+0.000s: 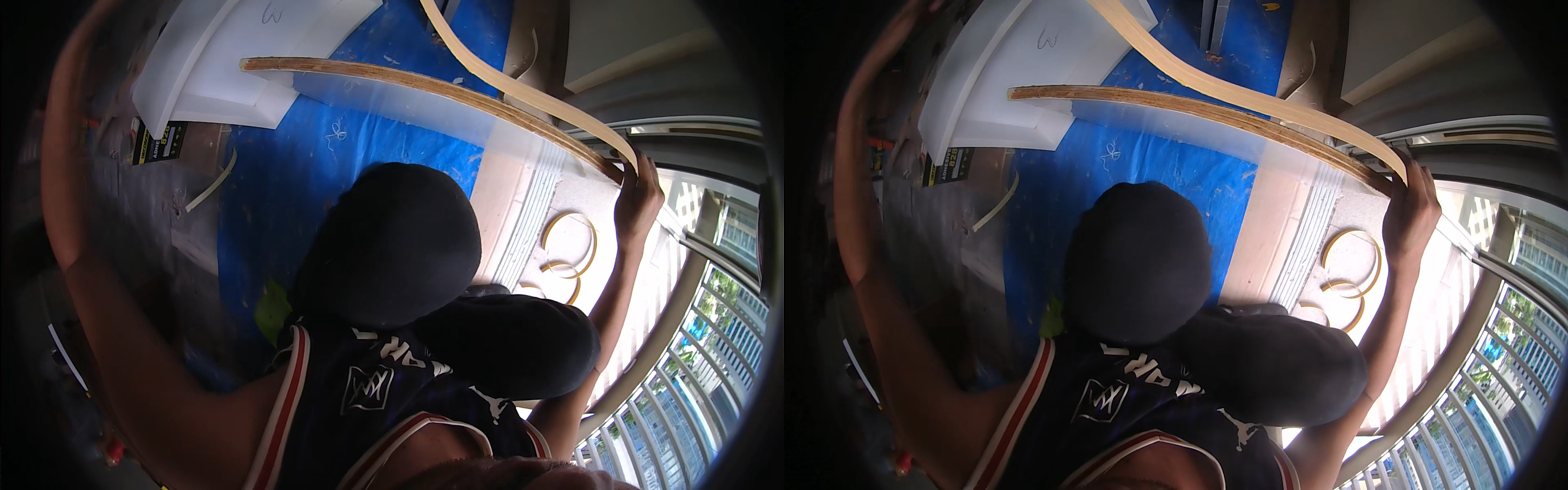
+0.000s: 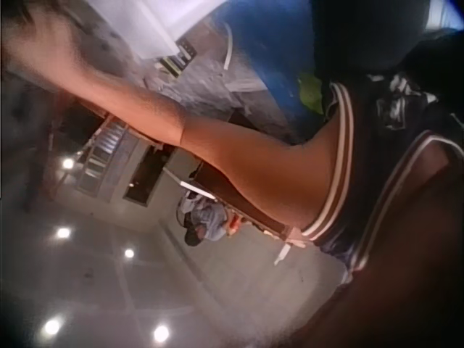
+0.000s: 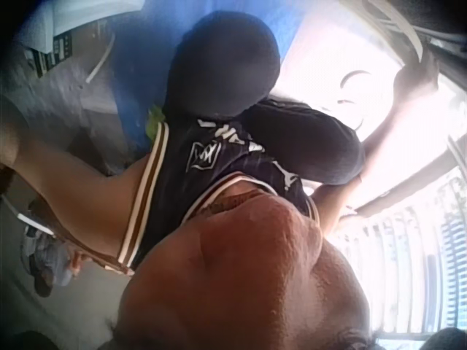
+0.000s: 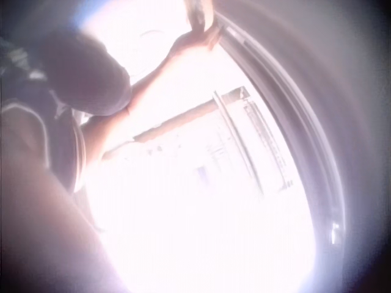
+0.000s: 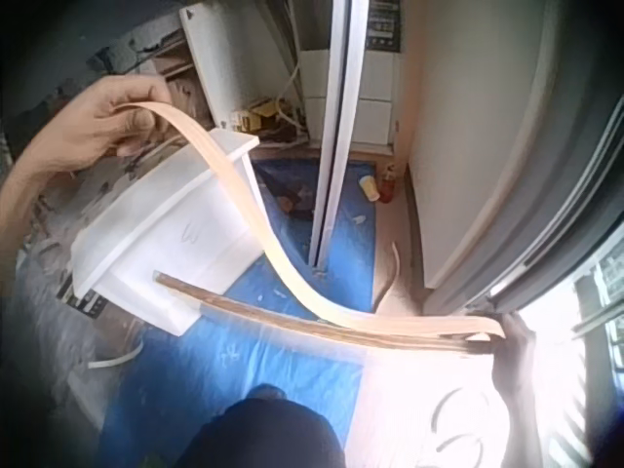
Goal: The person applies a strip of adhesive edge banding to the side of a white furniture panel by hand, smoothing it down along the edge and folding it around a corner.
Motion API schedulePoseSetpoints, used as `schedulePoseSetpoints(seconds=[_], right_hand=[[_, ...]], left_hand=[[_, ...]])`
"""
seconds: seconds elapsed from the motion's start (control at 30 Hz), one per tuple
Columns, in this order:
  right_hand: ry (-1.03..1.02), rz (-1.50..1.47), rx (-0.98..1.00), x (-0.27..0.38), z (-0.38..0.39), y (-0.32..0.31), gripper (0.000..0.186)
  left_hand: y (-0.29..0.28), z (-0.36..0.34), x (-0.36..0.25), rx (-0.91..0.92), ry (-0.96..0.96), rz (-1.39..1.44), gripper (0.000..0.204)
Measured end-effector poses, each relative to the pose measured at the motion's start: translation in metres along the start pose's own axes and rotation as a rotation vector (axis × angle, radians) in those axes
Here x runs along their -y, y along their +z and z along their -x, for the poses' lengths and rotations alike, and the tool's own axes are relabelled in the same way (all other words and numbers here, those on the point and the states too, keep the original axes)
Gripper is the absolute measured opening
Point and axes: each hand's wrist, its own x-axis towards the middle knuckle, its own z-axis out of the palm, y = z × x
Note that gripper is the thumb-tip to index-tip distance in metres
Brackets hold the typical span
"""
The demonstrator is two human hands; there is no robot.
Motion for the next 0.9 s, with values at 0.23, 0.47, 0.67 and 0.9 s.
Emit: schedulePoseSetpoints(seconds=[0.23, 0.47, 0.67, 0.9], right_hand=[[0.215, 0.096, -0.200, 0.011, 0.017, 0.029, 0.025], [-0.085, 0.141, -0.330, 0.006, 0.013, 0.032, 0.017], [-0.089, 0.127, -0.336, 0.005, 0.006, 0.034, 0.015], [-0.067, 0.083, -0.331, 0.003, 0.003, 0.035, 0.009]], left_hand=[[0.087, 0.126, 0.095, -0.415, -0.266, 0.243, 0.050], [0.132, 0.198, 0.101, -0.519, -0.470, 0.568, 0.033], [0.105, 0.199, 0.121, -0.228, -0.219, 1.081, 0.031], [0.145, 0.185, 0.137, -0.616, -0.243, 1.386, 0.025]])
